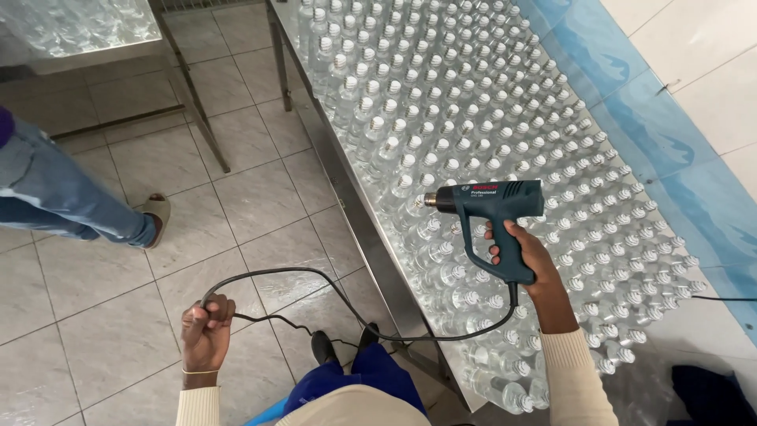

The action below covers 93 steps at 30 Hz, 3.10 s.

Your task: Using a heat gun to shrink-wrap the plastic seals on the caps of numerous water bottles arranged on a table.

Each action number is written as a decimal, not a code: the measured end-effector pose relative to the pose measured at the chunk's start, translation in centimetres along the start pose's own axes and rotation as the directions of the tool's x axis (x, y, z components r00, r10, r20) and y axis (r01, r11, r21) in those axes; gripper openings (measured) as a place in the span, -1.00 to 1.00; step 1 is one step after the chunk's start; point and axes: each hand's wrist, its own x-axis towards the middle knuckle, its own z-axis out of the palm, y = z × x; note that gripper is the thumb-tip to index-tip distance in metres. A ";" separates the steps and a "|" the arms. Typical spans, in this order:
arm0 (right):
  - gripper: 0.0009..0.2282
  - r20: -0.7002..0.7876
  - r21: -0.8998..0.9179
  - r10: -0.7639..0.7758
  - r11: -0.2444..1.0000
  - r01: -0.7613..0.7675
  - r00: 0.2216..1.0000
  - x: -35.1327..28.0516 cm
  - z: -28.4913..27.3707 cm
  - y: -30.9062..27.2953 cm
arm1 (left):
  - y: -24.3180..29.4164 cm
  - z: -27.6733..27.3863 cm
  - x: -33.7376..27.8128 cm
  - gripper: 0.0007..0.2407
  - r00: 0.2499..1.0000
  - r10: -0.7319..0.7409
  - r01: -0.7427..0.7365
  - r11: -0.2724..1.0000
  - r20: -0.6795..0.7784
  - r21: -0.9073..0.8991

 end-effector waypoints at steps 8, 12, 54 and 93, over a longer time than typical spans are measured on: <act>-0.62 0.108 0.027 -0.270 0.963 0.269 0.957 -2.9 9.4 2.6 | 2.4 -2.1 1.9 -0.85 0.996 0.091 -0.091 0.995 0.004 0.051; -0.70 0.398 -0.196 -0.164 0.946 0.258 0.903 -4.4 15.7 3.3 | 2.5 -1.8 3.8 -0.89 0.993 0.119 -0.119 0.989 -0.002 0.085; -0.27 0.011 -0.886 -0.247 0.446 0.124 0.969 -1.3 22.3 5.9 | -0.2 -4.3 18.4 -0.76 0.989 -0.136 0.125 0.978 0.057 0.164; -0.33 0.067 -0.945 0.093 0.326 0.033 0.993 -4.4 9.1 -7.1 | -3.5 -5.2 21.4 -0.78 0.988 -0.155 0.144 0.960 0.026 0.242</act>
